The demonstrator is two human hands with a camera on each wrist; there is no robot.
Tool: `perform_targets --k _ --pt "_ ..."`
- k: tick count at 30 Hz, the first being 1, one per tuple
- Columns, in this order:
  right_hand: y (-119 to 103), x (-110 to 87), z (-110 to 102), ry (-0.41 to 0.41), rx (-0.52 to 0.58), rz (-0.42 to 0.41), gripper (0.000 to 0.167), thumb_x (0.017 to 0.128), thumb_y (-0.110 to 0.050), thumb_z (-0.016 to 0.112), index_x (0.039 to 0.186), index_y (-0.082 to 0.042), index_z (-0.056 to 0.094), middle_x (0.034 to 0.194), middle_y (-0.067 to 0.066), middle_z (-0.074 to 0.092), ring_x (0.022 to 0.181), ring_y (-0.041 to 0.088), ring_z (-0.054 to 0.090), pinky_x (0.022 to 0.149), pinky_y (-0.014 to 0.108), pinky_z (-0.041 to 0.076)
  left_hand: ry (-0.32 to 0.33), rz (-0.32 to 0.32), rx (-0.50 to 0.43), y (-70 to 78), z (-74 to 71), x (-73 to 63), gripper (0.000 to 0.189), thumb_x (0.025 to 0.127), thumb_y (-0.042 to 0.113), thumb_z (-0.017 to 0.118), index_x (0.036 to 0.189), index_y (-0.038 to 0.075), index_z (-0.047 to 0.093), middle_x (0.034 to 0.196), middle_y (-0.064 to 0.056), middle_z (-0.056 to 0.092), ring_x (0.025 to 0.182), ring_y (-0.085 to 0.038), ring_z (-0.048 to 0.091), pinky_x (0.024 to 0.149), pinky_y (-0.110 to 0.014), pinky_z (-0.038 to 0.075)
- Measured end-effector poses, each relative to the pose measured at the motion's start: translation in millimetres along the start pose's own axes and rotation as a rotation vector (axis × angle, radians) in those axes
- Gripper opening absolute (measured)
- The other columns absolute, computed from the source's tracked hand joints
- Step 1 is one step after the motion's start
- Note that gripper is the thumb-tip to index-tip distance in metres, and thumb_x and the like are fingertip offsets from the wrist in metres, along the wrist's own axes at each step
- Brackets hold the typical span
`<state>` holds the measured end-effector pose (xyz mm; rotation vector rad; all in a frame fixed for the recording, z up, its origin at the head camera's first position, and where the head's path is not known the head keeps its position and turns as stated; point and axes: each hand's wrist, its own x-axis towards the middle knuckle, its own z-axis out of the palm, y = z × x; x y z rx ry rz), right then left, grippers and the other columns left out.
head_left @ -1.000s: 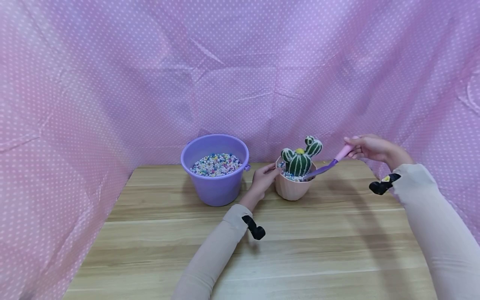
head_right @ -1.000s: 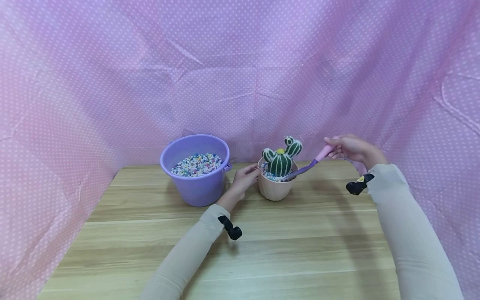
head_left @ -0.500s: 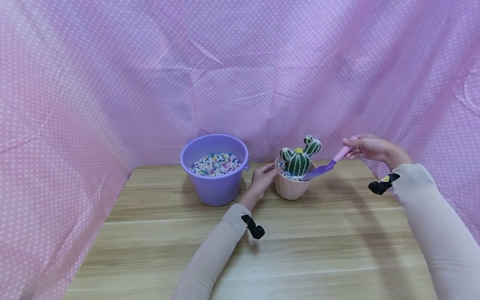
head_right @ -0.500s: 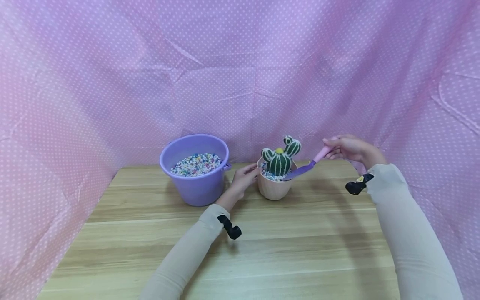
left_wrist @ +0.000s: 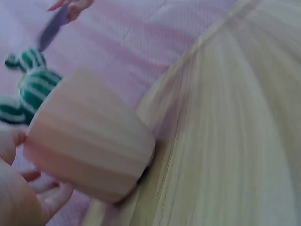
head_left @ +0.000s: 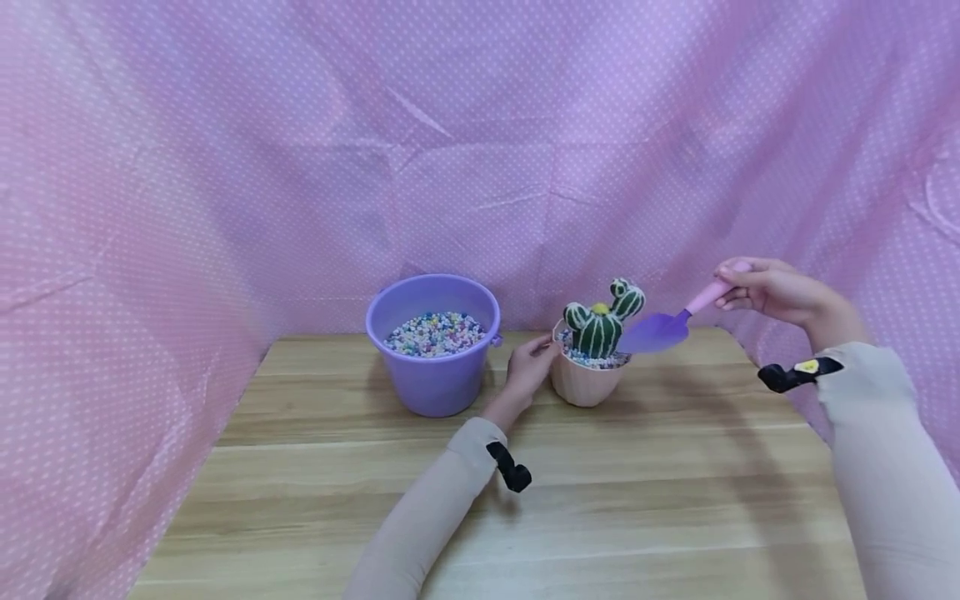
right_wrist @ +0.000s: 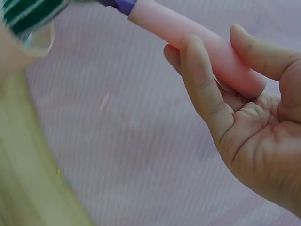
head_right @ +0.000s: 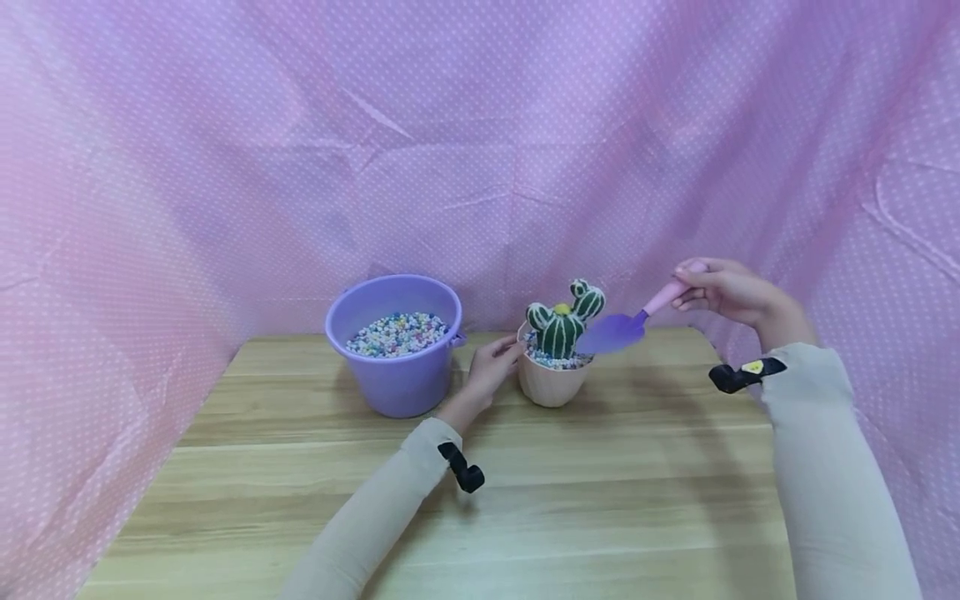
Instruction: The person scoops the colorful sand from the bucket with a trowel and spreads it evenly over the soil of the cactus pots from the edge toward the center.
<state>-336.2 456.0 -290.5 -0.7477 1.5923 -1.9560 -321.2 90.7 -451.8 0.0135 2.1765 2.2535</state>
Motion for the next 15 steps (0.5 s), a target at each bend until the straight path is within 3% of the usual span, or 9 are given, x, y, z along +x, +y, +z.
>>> perform_targets --k 4,8,11,15 --pt "-1.5 11.0 12.2 -0.088 0.132 -0.115 0.045 0.108 0.006 0.021 0.121 0.008 0.064 0.110 0.022 0.074 0.098 0.030 0.075 0.092 0.036 0.062 0.070 0.038 0.083 12.9 -1.8 -18.3 0.043 0.095 0.024 0.068 0.135 0.007 0.066 0.131 -0.013 0.069 0.124 -0.025 0.064 0.104 -0.034 0.055" --pt "-1.7 28.6 35.6 -0.085 0.226 -0.204 0.045 0.109 0.004 0.020 0.119 0.010 0.063 0.108 0.026 0.073 0.097 0.034 0.075 0.091 0.037 0.062 0.023 0.125 0.115 39.6 -14.1 -42.9 0.046 0.092 0.016 0.068 0.137 0.007 0.063 0.137 -0.013 0.066 0.128 -0.026 0.062 0.107 -0.033 0.054" --pt "-3.7 45.7 62.3 -0.015 0.264 -0.259 0.039 0.108 0.003 0.026 0.114 0.011 0.064 0.103 0.027 0.074 0.093 0.036 0.075 0.087 0.038 0.063 -0.034 0.284 0.104 64.9 -33.9 -62.3 0.045 0.093 0.009 0.066 0.138 0.003 0.061 0.137 -0.016 0.065 0.128 -0.030 0.062 0.108 -0.033 0.053" --pt "-6.3 73.7 103.3 0.130 0.259 -0.289 0.026 0.106 0.004 0.039 0.106 0.008 0.064 0.094 0.024 0.075 0.084 0.034 0.076 0.079 0.037 0.065 0.028 0.527 0.070 94.6 -72.3 -76.9 0.040 0.093 -0.001 0.064 0.133 -0.001 0.063 0.133 -0.020 0.067 0.125 -0.033 0.064 0.108 -0.033 0.053"
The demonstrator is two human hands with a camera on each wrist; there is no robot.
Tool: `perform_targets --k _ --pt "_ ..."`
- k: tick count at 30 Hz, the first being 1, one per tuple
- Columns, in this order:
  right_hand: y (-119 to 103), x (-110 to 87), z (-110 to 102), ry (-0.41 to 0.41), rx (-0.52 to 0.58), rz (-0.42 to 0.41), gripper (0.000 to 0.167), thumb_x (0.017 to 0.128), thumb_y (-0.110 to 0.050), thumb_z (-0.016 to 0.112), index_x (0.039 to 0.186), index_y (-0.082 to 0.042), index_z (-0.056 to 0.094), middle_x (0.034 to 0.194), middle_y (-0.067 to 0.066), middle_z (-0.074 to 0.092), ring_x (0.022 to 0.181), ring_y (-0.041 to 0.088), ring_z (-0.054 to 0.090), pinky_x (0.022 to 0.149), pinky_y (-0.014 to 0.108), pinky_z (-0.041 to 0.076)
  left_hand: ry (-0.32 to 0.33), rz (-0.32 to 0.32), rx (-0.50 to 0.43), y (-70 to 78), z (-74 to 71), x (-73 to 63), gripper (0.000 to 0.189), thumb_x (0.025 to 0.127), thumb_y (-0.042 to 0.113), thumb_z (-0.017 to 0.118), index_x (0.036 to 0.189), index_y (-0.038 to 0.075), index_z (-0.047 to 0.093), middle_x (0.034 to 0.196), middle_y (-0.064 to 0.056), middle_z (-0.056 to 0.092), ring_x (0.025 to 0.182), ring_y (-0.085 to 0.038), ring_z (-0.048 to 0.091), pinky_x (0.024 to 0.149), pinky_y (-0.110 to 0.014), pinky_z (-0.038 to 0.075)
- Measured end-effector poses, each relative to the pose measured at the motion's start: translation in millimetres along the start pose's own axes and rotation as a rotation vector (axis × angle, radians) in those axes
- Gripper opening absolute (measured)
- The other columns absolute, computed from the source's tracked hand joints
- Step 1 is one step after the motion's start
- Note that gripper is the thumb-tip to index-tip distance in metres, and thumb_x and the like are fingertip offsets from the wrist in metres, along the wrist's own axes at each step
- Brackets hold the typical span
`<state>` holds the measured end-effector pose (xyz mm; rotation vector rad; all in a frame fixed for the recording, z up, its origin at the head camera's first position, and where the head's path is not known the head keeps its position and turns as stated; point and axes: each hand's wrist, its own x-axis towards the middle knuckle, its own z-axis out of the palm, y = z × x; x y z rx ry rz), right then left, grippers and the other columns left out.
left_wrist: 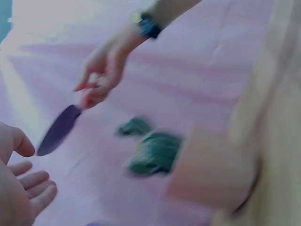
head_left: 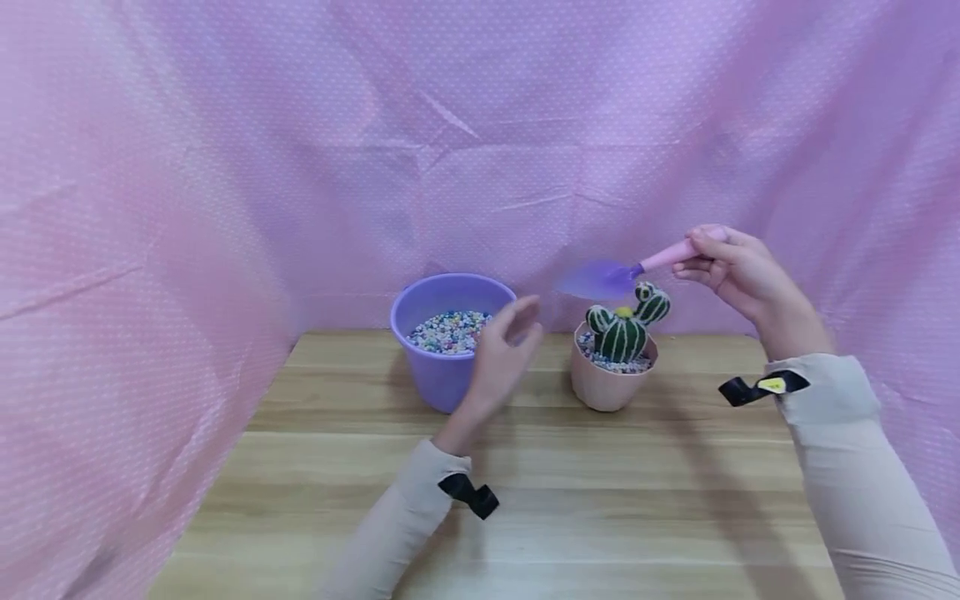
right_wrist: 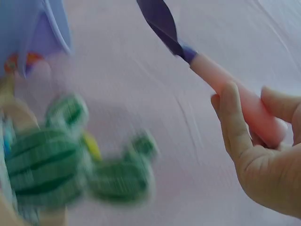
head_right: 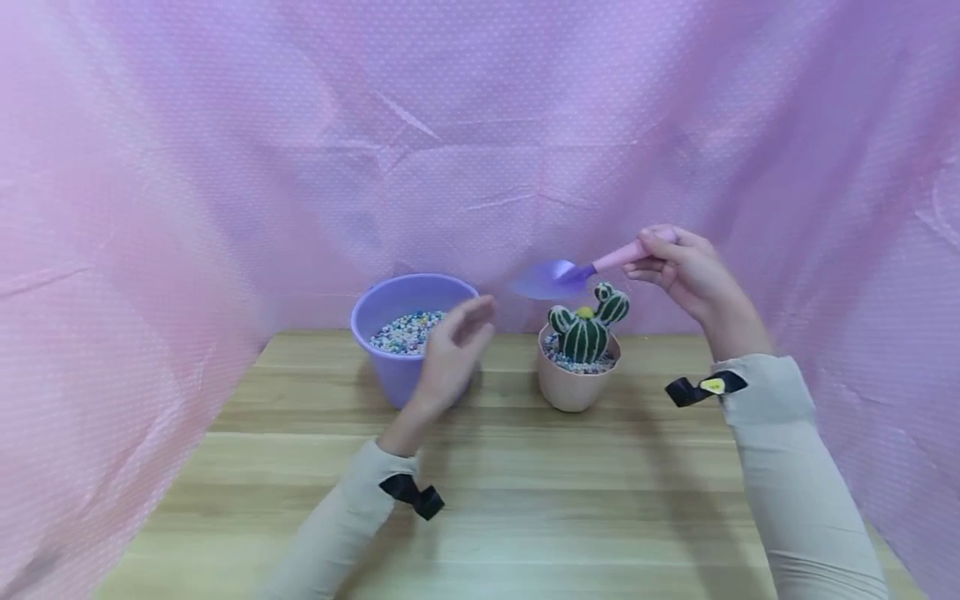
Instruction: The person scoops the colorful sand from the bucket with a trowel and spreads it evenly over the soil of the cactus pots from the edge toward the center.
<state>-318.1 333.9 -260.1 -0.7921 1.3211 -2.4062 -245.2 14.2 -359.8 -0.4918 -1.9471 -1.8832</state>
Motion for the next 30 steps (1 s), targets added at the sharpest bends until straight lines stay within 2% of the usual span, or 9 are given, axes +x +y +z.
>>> perform_targets --k 3,5,7,9,12,14,18,23,30 --pt "16.5 17.1 30.4 0.105 -0.099 -0.002 0.014 0.103 0.003 0.050 0.105 0.004 0.063 0.088 0.019 0.076 0.078 0.029 0.075 0.074 0.034 0.065 0.142 0.085 0.028 10.6 -37.8 7.2 0.036 0.093 -0.002 0.064 0.129 0.000 0.066 0.130 -0.020 0.068 0.123 -0.031 0.065 0.108 -0.035 0.053" --pt "31.1 30.1 48.3 0.163 -0.182 0.006 0.007 0.101 0.001 0.056 0.107 0.002 0.060 0.085 0.015 0.076 0.075 0.025 0.074 0.072 0.031 0.065 0.233 0.081 0.066 12.0 -65.0 11.6 0.036 0.092 -0.001 0.064 0.129 -0.001 0.066 0.131 -0.020 0.068 0.124 -0.032 0.063 0.110 -0.038 0.052" --pt "48.0 43.3 64.4 0.206 -0.297 0.016 0.010 0.100 -0.002 0.060 0.109 0.001 0.057 0.083 0.010 0.076 0.072 0.021 0.073 0.071 0.029 0.064 0.295 0.025 0.101 7.3 -91.9 15.2 0.040 0.092 0.000 0.064 0.132 -0.001 0.064 0.136 -0.020 0.065 0.129 -0.031 0.061 0.113 -0.039 0.049" --pt "66.8 57.0 77.8 0.234 -0.407 0.023 0.015 0.099 -0.005 0.063 0.111 0.001 0.055 0.081 0.005 0.075 0.070 0.018 0.073 0.071 0.028 0.064 0.307 -0.065 0.121 -0.9 -117.0 17.4 0.046 0.092 0.001 0.064 0.138 -0.001 0.059 0.143 -0.021 0.059 0.136 -0.033 0.055 0.117 -0.040 0.045" --pt "95.0 77.1 93.4 0.233 -0.580 0.045 0.017 0.100 -0.008 0.064 0.111 0.000 0.055 0.081 0.003 0.076 0.070 0.015 0.073 0.072 0.028 0.065 0.266 -0.221 0.100 -13.7 -148.1 18.6 0.059 0.094 0.003 0.063 0.150 0.001 0.046 0.156 -0.022 0.045 0.146 -0.036 0.043 0.123 -0.040 0.038" --pt "112.2 89.3 101.6 0.210 -0.690 0.052 0.017 0.100 -0.010 0.064 0.111 0.002 0.057 0.081 0.008 0.078 0.071 0.016 0.075 0.072 0.031 0.065 0.237 -0.297 0.084 -19.9 -163.5 18.6 0.066 0.094 0.004 0.064 0.155 0.002 0.038 0.160 -0.022 0.037 0.150 -0.037 0.035 0.126 -0.042 0.033" --pt "138.4 107.6 110.7 0.164 -0.864 0.051 0.023 0.100 -0.012 0.065 0.112 0.007 0.057 0.090 0.023 0.077 0.073 0.023 0.076 0.072 0.037 0.066 0.138 -0.401 0.027 -31.6 -179.8 20.7 0.071 0.095 0.002 0.063 0.158 0.002 0.031 0.163 -0.022 0.033 0.152 -0.035 0.033 0.127 -0.043 0.031" --pt "158.7 122.5 116.7 0.140 -1.007 0.052 0.023 0.100 -0.012 0.065 0.110 0.008 0.059 0.092 0.029 0.075 0.079 0.036 0.076 0.072 0.042 0.066 0.027 -0.512 -0.137 -42.6 -190.0 20.7 0.069 0.097 0.001 0.061 0.159 0.004 0.031 0.163 -0.020 0.034 0.147 -0.034 0.042 0.121 -0.038 0.040" --pt "167.8 133.9 121.2 0.120 -1.057 0.117 0.022 0.102 -0.013 0.062 0.110 0.007 0.056 0.091 0.026 0.076 0.068 0.018 0.073 0.080 0.050 0.064 -0.006 -0.556 -0.131 -47.1 -201.0 17.7 0.067 0.099 0.014 0.066 0.157 0.000 0.034 0.157 -0.023 0.043 0.142 -0.037 0.048 0.111 -0.034 0.050"
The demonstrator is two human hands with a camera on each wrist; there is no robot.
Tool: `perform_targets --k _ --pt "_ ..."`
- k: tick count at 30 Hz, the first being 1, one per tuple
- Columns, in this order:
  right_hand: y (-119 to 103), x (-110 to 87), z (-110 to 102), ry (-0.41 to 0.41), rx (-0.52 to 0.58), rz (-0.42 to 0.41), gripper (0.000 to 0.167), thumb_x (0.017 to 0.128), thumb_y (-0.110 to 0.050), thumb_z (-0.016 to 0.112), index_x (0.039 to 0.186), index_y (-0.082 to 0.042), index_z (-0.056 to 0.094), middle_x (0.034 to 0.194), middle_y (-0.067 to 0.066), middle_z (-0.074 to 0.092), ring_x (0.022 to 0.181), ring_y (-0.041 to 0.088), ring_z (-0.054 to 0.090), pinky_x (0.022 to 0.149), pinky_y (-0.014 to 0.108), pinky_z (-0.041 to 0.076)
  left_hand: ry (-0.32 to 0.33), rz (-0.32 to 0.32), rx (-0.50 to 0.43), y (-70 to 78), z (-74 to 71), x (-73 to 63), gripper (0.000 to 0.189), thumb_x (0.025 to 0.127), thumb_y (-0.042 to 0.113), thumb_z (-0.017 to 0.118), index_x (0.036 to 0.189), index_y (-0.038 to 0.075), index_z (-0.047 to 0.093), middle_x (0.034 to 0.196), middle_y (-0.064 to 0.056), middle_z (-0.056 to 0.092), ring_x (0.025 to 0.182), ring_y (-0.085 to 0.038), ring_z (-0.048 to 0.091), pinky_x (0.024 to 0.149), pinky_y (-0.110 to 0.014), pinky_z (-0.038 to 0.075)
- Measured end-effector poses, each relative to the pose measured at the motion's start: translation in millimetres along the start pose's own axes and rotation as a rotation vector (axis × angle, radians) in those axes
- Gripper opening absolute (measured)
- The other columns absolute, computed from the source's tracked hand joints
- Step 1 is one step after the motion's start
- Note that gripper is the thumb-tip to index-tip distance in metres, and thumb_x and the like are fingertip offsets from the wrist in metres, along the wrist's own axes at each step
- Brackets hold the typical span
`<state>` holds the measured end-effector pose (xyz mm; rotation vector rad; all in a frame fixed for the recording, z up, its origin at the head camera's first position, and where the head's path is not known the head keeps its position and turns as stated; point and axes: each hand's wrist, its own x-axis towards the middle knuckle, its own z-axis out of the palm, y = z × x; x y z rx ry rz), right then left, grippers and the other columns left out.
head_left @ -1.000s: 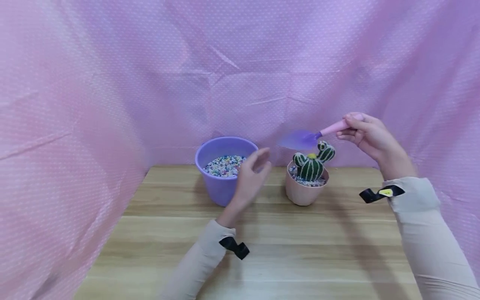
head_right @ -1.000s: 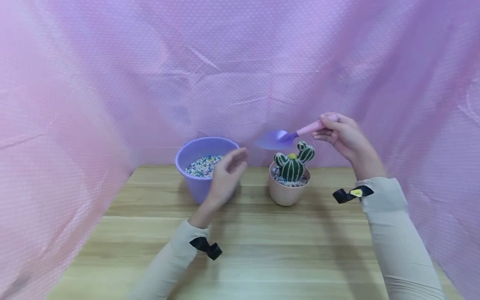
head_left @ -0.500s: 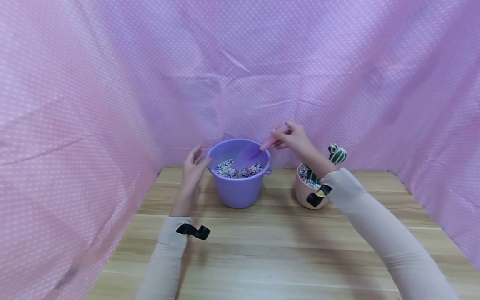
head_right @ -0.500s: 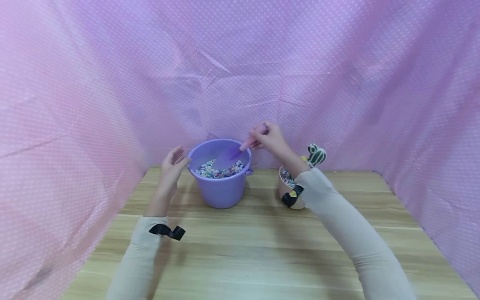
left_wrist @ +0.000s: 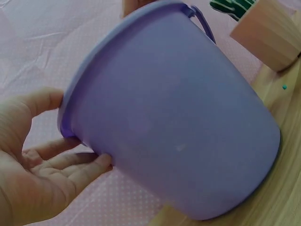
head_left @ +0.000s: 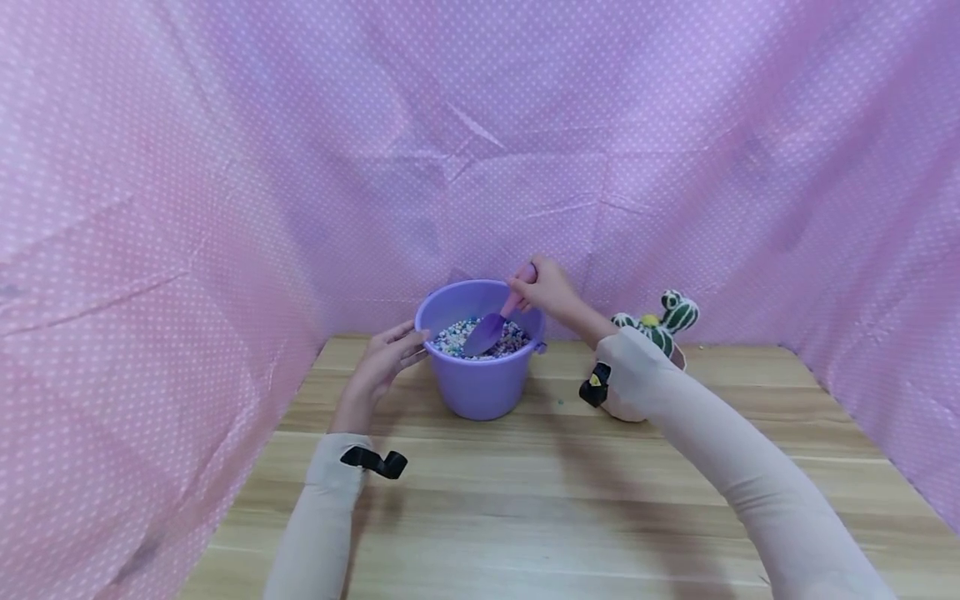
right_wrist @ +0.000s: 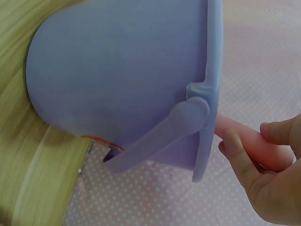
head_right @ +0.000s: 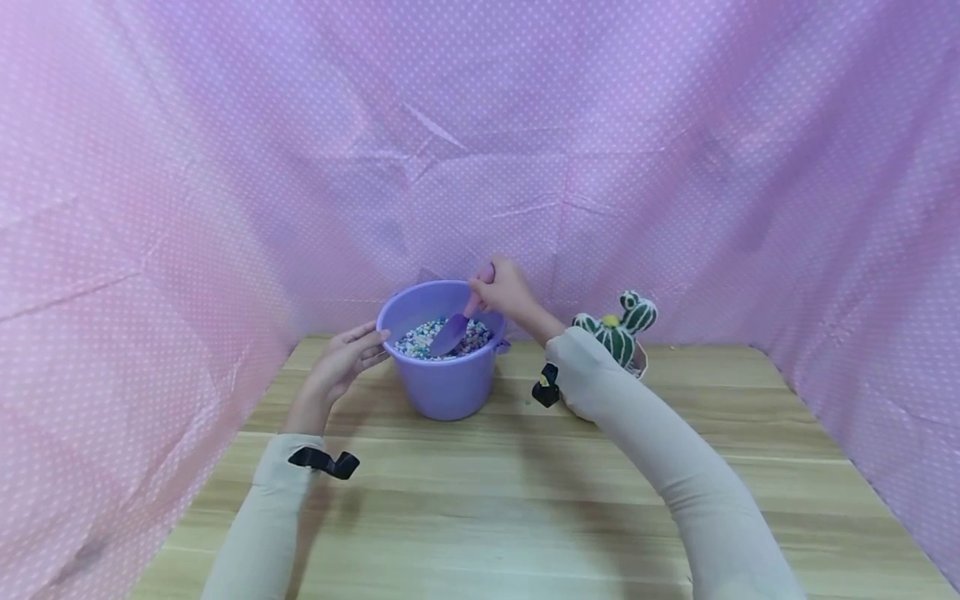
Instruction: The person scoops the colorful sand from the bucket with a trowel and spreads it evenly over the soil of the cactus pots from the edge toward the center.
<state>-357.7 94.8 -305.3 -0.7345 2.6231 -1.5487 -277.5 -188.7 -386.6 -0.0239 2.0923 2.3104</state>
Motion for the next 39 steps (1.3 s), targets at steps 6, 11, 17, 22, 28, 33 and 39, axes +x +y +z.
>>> perform_targets --k 6,11,17,22,28,33,39 --pt "8.5 4.0 6.5 -0.094 0.077 0.040 0.021 0.104 -0.012 0.058 0.110 0.008 0.058 0.094 0.027 0.075 0.073 0.023 0.076 0.086 0.053 0.062 0.024 -0.013 -0.002 -5.1 -1.3 1.5 0.070 0.098 0.020 0.068 0.155 -0.002 0.035 0.153 -0.024 0.048 0.138 -0.035 0.053 0.110 -0.034 0.051" --pt "22.6 7.6 10.2 -0.138 0.180 0.050 0.020 0.104 -0.006 0.054 0.111 0.013 0.055 0.097 0.035 0.071 0.080 0.034 0.076 0.089 0.055 0.060 0.017 -0.003 -0.009 -9.4 -0.8 2.4 0.068 0.099 0.020 0.067 0.155 -0.003 0.035 0.154 -0.025 0.046 0.139 -0.036 0.052 0.114 -0.040 0.048" --pt "22.6 11.5 12.9 -0.151 0.184 0.074 0.010 0.104 -0.005 0.053 0.103 0.004 0.048 0.100 0.032 0.072 0.084 0.031 0.076 0.093 0.054 0.059 0.031 0.003 0.016 -10.4 -1.1 3.8 0.067 0.100 0.022 0.067 0.155 -0.002 0.036 0.154 -0.024 0.047 0.138 -0.036 0.053 0.113 -0.039 0.048" --pt "18.3 14.2 20.9 -0.221 0.197 0.033 0.010 0.103 -0.003 0.054 0.099 0.000 0.046 0.099 0.031 0.073 0.100 0.047 0.072 0.097 0.061 0.055 0.026 0.017 0.022 -7.8 -0.9 3.1 0.066 0.100 0.020 0.065 0.155 -0.003 0.036 0.153 -0.028 0.046 0.138 -0.038 0.052 0.114 -0.044 0.046" --pt "20.3 18.0 13.8 -0.295 0.192 0.089 0.012 0.103 -0.005 0.056 0.101 -0.001 0.045 0.104 0.030 0.073 0.108 0.050 0.068 0.101 0.060 0.053 0.039 0.021 0.022 -8.9 1.9 3.3 0.065 0.101 0.020 0.064 0.154 -0.003 0.036 0.153 -0.027 0.047 0.138 -0.039 0.052 0.114 -0.042 0.047" --pt "14.1 22.2 -3.7 -0.367 0.011 0.163 0.015 0.097 -0.004 0.066 0.104 0.007 0.059 0.102 0.024 0.074 0.102 0.042 0.073 0.096 0.051 0.059 0.037 0.020 -0.001 -11.9 7.1 4.0 0.065 0.101 0.019 0.064 0.155 -0.003 0.035 0.155 -0.027 0.045 0.140 -0.040 0.050 0.114 -0.040 0.047" --pt "6.8 29.0 -9.9 -0.483 -0.065 0.196 0.026 0.097 -0.006 0.066 0.119 0.008 0.068 0.112 0.025 0.074 0.101 0.036 0.074 0.098 0.046 0.059 0.050 0.033 -0.002 -13.1 5.5 3.5 0.065 0.100 0.018 0.064 0.155 -0.003 0.036 0.154 -0.026 0.046 0.139 -0.039 0.052 0.112 -0.040 0.049"
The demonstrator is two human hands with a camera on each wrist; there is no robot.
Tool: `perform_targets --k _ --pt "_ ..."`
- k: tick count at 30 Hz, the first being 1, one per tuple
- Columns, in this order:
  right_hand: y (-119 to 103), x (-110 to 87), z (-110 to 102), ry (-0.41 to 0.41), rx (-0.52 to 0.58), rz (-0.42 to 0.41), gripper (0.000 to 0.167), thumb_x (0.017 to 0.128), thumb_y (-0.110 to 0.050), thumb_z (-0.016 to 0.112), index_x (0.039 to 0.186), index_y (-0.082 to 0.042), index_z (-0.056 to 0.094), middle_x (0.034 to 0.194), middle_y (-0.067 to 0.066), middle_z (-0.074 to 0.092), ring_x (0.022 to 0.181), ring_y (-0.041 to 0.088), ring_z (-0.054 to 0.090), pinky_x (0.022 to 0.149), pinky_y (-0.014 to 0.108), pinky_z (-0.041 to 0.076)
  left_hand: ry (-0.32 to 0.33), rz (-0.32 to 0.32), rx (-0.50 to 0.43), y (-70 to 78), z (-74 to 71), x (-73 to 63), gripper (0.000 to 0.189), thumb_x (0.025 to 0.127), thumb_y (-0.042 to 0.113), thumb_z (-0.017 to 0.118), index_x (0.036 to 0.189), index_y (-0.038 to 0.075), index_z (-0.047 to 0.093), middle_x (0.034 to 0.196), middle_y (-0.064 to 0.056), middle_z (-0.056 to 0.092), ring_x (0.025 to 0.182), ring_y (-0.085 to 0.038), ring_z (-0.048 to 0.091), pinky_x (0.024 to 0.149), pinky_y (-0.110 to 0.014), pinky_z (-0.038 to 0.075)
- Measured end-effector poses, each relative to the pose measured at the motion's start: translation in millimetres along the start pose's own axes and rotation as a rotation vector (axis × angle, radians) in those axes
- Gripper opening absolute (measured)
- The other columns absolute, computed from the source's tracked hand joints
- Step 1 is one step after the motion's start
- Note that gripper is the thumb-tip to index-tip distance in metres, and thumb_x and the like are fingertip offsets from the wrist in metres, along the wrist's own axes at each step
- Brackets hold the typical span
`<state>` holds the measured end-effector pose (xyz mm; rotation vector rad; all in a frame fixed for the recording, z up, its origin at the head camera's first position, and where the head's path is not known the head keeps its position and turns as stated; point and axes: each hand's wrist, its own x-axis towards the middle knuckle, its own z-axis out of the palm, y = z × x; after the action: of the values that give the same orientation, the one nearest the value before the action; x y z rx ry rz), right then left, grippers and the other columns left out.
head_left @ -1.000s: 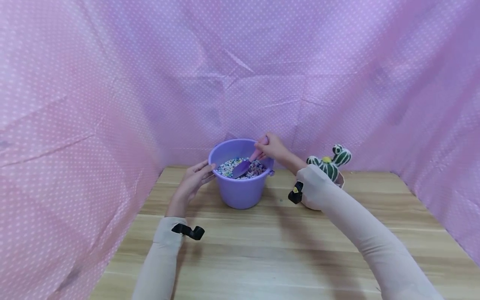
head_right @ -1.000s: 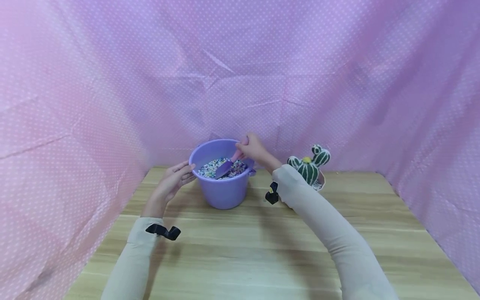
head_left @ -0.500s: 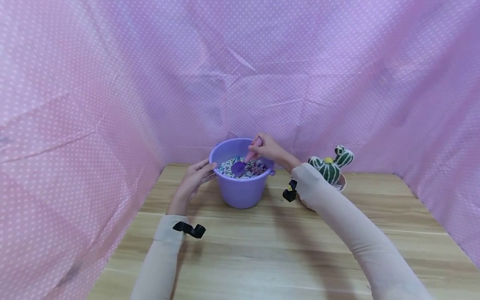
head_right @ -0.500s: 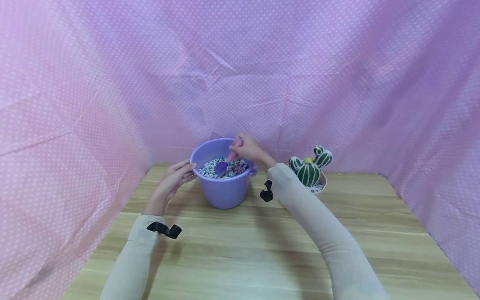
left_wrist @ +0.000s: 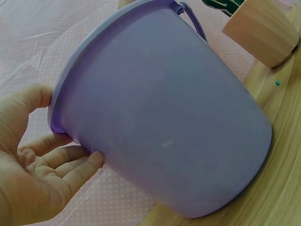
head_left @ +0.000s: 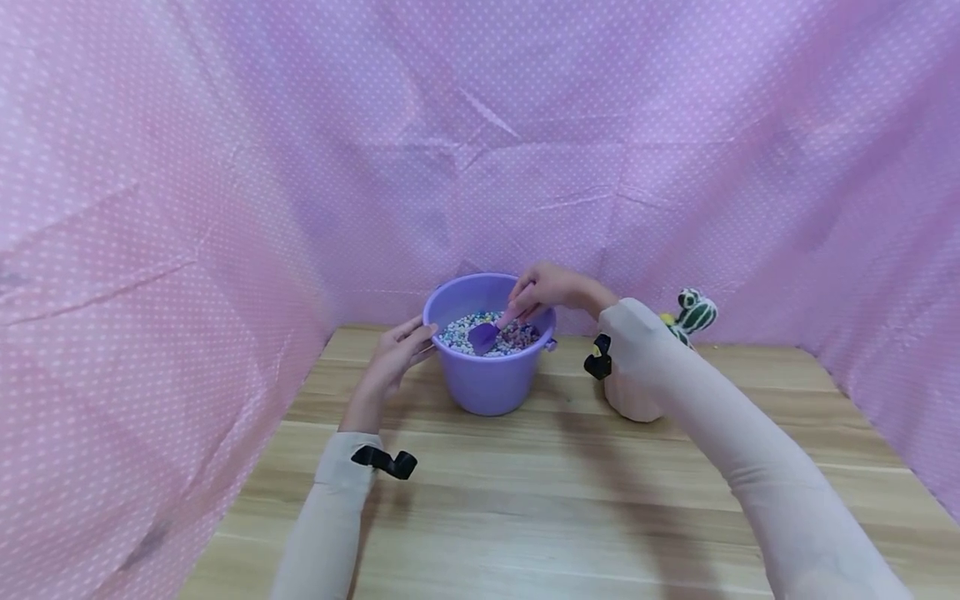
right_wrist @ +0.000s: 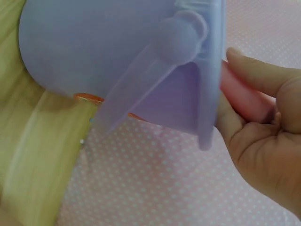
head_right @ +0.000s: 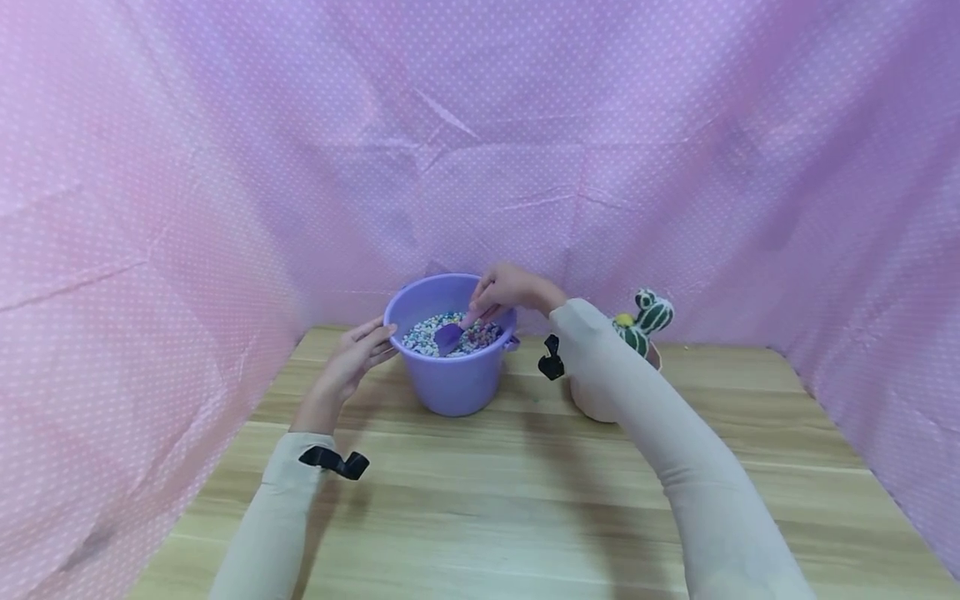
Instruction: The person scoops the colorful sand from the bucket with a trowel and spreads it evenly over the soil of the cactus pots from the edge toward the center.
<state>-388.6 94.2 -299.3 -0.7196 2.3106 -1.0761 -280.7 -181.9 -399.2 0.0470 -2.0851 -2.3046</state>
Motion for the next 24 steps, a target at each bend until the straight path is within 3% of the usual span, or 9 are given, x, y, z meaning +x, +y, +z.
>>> perform_targets --k 9,18,24 --pt "14.7 6.2 -2.8 -0.039 0.151 -0.006 0.032 0.099 -0.004 0.063 0.125 0.014 0.060 0.113 0.027 0.073 0.103 0.039 0.074 0.102 0.049 0.055 -0.006 -0.004 0.005 -0.7 -2.1 2.3 0.066 0.100 0.019 0.064 0.155 -0.003 0.035 0.154 -0.026 0.046 0.139 -0.038 0.052 0.114 -0.041 0.047" --pt "17.1 7.4 -0.2 -0.015 0.155 -0.038 0.030 0.096 -0.003 0.066 0.122 0.011 0.066 0.107 0.022 0.076 0.108 0.044 0.071 0.101 0.047 0.057 -0.004 0.000 0.006 0.7 -4.1 1.5 0.065 0.100 0.019 0.064 0.155 -0.003 0.036 0.153 -0.027 0.047 0.139 -0.039 0.052 0.116 -0.045 0.044" --pt "15.9 6.4 0.4 -0.033 0.180 -0.013 0.030 0.098 -0.003 0.063 0.123 0.013 0.063 0.107 0.024 0.075 0.095 0.036 0.076 0.099 0.050 0.056 -0.018 -0.002 0.011 0.8 -4.8 2.2 0.066 0.100 0.021 0.064 0.155 -0.003 0.036 0.154 -0.027 0.046 0.139 -0.038 0.051 0.116 -0.044 0.045"
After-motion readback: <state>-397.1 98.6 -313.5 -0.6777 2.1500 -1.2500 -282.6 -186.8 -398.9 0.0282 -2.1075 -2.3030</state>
